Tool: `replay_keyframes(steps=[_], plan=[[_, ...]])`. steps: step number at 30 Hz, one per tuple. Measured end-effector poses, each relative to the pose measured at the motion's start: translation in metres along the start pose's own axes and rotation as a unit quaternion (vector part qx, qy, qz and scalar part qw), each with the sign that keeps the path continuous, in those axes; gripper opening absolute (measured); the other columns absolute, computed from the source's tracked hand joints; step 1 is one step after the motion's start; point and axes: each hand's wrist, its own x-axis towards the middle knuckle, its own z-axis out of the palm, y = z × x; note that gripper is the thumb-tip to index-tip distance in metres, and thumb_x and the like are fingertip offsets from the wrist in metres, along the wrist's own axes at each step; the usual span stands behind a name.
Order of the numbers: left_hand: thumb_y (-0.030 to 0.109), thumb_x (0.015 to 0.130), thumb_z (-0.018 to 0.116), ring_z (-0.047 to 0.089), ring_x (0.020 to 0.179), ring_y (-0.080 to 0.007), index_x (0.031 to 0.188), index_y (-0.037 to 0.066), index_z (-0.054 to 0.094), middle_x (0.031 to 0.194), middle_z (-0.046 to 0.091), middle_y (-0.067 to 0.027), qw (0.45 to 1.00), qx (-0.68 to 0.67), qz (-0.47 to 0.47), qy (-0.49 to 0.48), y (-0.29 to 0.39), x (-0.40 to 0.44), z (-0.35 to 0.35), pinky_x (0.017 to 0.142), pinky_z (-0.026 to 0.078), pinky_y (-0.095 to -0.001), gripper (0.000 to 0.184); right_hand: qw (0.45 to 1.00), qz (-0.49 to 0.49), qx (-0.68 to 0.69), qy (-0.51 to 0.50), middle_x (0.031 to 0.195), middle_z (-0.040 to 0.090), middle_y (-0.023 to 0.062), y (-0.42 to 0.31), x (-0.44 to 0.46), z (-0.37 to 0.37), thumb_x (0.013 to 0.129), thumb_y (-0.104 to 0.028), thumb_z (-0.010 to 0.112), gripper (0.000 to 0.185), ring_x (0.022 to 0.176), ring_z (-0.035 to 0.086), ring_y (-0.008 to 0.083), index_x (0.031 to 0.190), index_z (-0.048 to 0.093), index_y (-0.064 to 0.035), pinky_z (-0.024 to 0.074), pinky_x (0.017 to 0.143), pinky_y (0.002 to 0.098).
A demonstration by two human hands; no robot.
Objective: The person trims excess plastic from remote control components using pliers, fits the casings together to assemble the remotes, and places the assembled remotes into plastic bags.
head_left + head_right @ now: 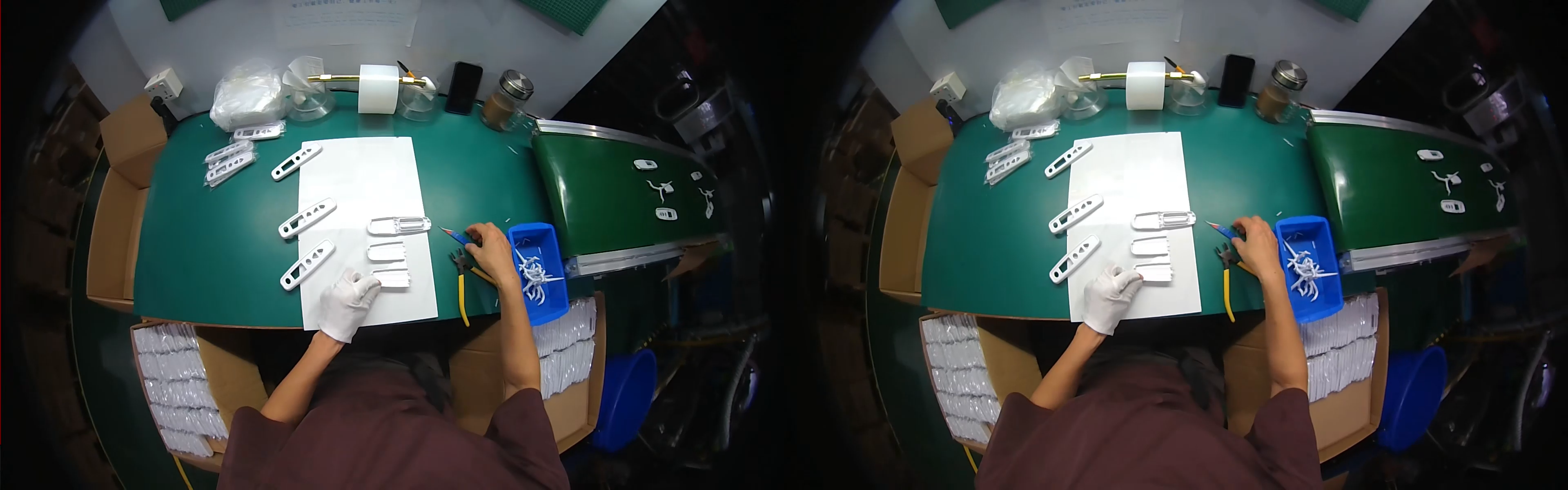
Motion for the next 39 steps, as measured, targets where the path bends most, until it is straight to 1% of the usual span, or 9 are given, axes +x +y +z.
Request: replay_keyframes(steps=[4, 10, 13, 15, 18, 24, 26, 33, 39], plan=[[0.015, 0.076, 0.079, 0.061, 0.064, -0.0272, 0.087, 0.017, 0.072, 0.076, 0.06, -0.006, 0.999, -0.004, 0.028, -0.018, -0.002, -0.017, -0.011, 0.055, 0.049, -0.0377, 0.014, 0.999, 0.026, 0.01, -0.043, 0.091, 0.066, 0.0132, 0.001, -0.003, -0.005, 0.075, -0.004, 0.071, 0.026, 0.092, 0.064, 0.0324, 0.101, 0.069, -0.0046, 0.0512, 0.082, 0.0425], [0.016, 0.078, 0.077, 0.062, 0.083, -0.0282, 0.083, 0.016, 0.072, 0.088, 0.065, -0.0054, 0.995, 0.04, 0.086, -0.007, 0.004, -0.019, -0.022, 0.072, 0.049, -0.0414, 0.008, 0.998, 0.025, 0.031, -0.047, 0.091, 0.065, 0.0149, 0.005, -0.004, -0.003, 0.077, -0.003, 0.068, 0.022, 0.085, 0.065, 0.0325, 0.1, 0.067, -0.0039, 0.0514, 0.077, 0.0432], [0.021, 0.078, 0.077, 0.061, 0.089, -0.0292, 0.078, 0.012, 0.069, 0.095, 0.067, -0.0049, 0.995, 0.003, 0.104, -0.009, 0.002, -0.007, -0.026, 0.08, 0.046, -0.0431, 0.012, 0.999, -0.016, 0.007, 0.048, 0.092, 0.064, 0.0153, 0.002, -0.011, 0.002, 0.081, -0.001, 0.065, 0.018, 0.082, 0.064, 0.0329, 0.099, 0.067, -0.002, 0.0514, 0.075, 0.0417], [0.027, 0.079, 0.075, 0.059, 0.089, -0.0259, 0.072, 0.008, 0.067, 0.094, 0.064, -0.0021, 0.993, 0.002, 0.105, -0.059, -0.01, -0.004, -0.018, 0.082, 0.046, -0.0413, 0.022, 0.987, -0.059, 0.093, 0.117, 0.091, 0.061, 0.0122, -0.012, -0.02, -0.005, 0.084, 0.001, 0.065, 0.021, 0.076, 0.064, 0.0235, 0.105, 0.067, 0.0, 0.0509, 0.068, 0.0324], [0.025, 0.075, 0.079, 0.061, 0.087, -0.0269, 0.075, 0.007, 0.065, 0.094, 0.064, -0.0032, 0.995, 0.033, 0.061, -0.07, -0.003, 0.0, -0.012, 0.078, 0.048, -0.0416, 0.022, 0.978, -0.048, 0.196, 0.054, 0.092, 0.061, 0.0117, -0.04, -0.04, -0.02, 0.087, 0.002, 0.063, 0.022, 0.075, 0.064, 0.0226, 0.109, 0.068, -0.0002, 0.0503, 0.066, 0.0297], [0.016, 0.067, 0.084, 0.063, 0.08, -0.0295, 0.1, 0.009, 0.069, 0.1, 0.062, -0.0103, 0.998, -0.015, -0.051, -0.019, 0.001, 0.005, 0.002, 0.071, 0.053, -0.0408, 0.038, 0.976, -0.147, 0.162, -0.01, 0.086, 0.064, 0.0098, -0.063, -0.065, -0.021, 0.086, -0.004, 0.067, 0.021, 0.079, 0.064, 0.0257, 0.107, 0.07, -0.0037, 0.0512, 0.066, 0.0339], [0.018, 0.067, 0.084, 0.063, 0.082, -0.0292, 0.102, 0.011, 0.071, 0.102, 0.062, -0.0107, 0.997, -0.019, -0.062, -0.047, 0.001, 0.009, -0.004, 0.073, 0.053, -0.0402, 0.039, 0.969, -0.238, 0.07, 0.009, 0.084, 0.064, 0.0077, -0.066, -0.067, -0.012, 0.084, -0.007, 0.07, 0.016, 0.079, 0.063, 0.027, 0.099, 0.071, -0.0062, 0.0502, 0.07, 0.0372], [0.03, 0.066, 0.085, 0.061, 0.093, -0.0284, 0.104, 0.014, 0.075, 0.103, 0.062, -0.0096, 0.993, 0.043, -0.042, -0.097, 0.002, 0.015, -0.017, 0.078, 0.052, -0.0404, 0.042, 0.961, -0.276, -0.007, 0.019, 0.086, 0.059, 0.0047, -0.109, -0.068, 0.025, 0.079, -0.003, 0.062, 0.011, 0.079, 0.061, 0.0236, 0.088, 0.066, -0.0078, 0.0471, 0.068, 0.0358], [0.031, 0.064, 0.086, 0.061, 0.091, -0.0282, 0.105, 0.015, 0.076, 0.101, 0.061, -0.01, 0.994, 0.051, -0.04, -0.085, -0.002, 0.012, -0.011, 0.077, 0.052, -0.0404, 0.045, 0.951, -0.306, -0.042, 0.008, 0.084, 0.056, 0.006, -0.127, -0.064, 0.054, 0.077, -0.002, 0.058, 0.011, 0.079, 0.059, 0.023, 0.085, 0.064, -0.007, 0.0451, 0.069, 0.0351]])
